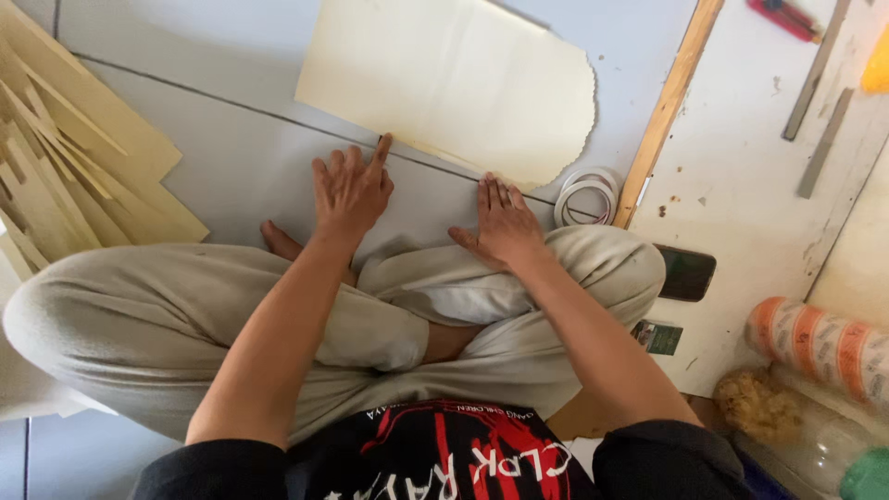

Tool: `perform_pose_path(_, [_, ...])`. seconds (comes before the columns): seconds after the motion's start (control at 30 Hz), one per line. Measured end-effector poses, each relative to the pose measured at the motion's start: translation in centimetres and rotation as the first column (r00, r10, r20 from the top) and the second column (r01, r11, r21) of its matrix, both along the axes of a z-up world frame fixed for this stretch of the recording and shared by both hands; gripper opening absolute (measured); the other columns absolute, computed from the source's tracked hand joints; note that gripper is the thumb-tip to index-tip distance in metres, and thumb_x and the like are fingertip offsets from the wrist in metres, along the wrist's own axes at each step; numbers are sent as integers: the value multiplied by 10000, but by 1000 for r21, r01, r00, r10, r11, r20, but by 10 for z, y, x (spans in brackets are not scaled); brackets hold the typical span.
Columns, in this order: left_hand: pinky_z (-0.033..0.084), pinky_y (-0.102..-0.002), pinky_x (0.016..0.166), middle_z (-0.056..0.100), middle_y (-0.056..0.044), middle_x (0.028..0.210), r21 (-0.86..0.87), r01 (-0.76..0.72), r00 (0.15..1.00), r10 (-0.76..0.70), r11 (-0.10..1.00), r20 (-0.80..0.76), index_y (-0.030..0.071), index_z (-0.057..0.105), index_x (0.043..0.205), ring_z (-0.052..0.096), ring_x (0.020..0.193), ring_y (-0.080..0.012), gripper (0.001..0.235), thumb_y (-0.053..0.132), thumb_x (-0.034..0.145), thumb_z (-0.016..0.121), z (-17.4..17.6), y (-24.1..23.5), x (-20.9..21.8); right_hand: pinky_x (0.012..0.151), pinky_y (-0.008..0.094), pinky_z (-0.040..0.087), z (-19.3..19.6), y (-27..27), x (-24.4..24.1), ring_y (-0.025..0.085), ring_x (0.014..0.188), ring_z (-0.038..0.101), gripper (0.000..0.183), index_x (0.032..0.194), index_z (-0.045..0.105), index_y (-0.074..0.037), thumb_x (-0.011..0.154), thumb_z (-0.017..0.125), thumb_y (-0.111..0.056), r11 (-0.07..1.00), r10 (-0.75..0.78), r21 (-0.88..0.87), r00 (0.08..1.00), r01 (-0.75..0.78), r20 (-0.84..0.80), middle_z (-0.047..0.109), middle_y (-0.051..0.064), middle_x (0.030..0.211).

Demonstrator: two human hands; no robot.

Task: The person sits on the floor and repeatedly folds a thin strip of paper onto a larger sheet. They then use a roll of white tape to secure the folded strip to the paper, pressing it down firmly.

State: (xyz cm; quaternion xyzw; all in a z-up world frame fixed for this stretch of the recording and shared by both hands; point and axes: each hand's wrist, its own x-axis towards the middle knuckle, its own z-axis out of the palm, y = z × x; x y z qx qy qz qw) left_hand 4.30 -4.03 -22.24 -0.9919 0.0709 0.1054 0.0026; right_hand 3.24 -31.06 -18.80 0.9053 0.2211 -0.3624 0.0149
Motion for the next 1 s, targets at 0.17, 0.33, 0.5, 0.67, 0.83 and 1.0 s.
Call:
perform_pose_path(0.17, [402,-462,729,550,-74,926,-41,3,979,6,999,203,221,606,1471,548,822,-277,565,388,931,592,-17,-4,-12,1202,612,253,-8,-12,-8,422,1358,553,815,1497,430,89,1050,421,-592,929,-215,347,952,131,217,517,308,1494])
perform_pose_path(0.33, [303,-504,1068,354,-171,1524,-192,181,977,-153,965,149,122,469,1588,359,1377,-390,792,420,890,697,18,-15,19,1003,507,505,-41,-73,15,310,1126,694,361,1276,636,-108,956,699,-264,713,-652,627,624,313,430,698,106,1224])
perform_pose_path(0.5, [139,-567,1259,156,-128,1752,-164,8,970,-47,987,-240,200,259,1692,155,1576,-453,952,621,899,577,32,-24,23,903,539,525,-56,-170,48,414,1027,673,623,1192,596,-110,678,901,-285,856,-514,236,711,459,480,638,152,1122])
perform_pose_path(0.67, [471,-668,1010,270,-337,1644,-245,-328,883,204,913,-422,181,56,1694,572,1259,-581,1078,563,885,657,50,-81,23,837,659,534,-37,-157,63,425,1112,704,591,1523,495,-130,937,576,-140,810,-469,-262,848,524,246,700,191,1219])
perform_pose_path(0.83, [375,-645,1061,311,-198,1660,-272,22,959,-98,962,-267,236,400,1614,403,1394,-508,822,416,857,664,20,-72,29,861,576,559,-57,-191,62,385,1104,704,412,1277,707,-255,879,696,-149,823,-516,-86,803,561,297,691,129,1161])
perform_pose_path(1.0, [199,-668,1191,126,-86,1761,-145,88,936,-131,986,-326,370,308,1655,149,1580,-436,796,359,920,614,18,-6,24,851,532,581,-6,-160,55,368,1011,727,350,1255,755,-272,906,779,-257,669,-709,76,603,740,366,680,120,1081])
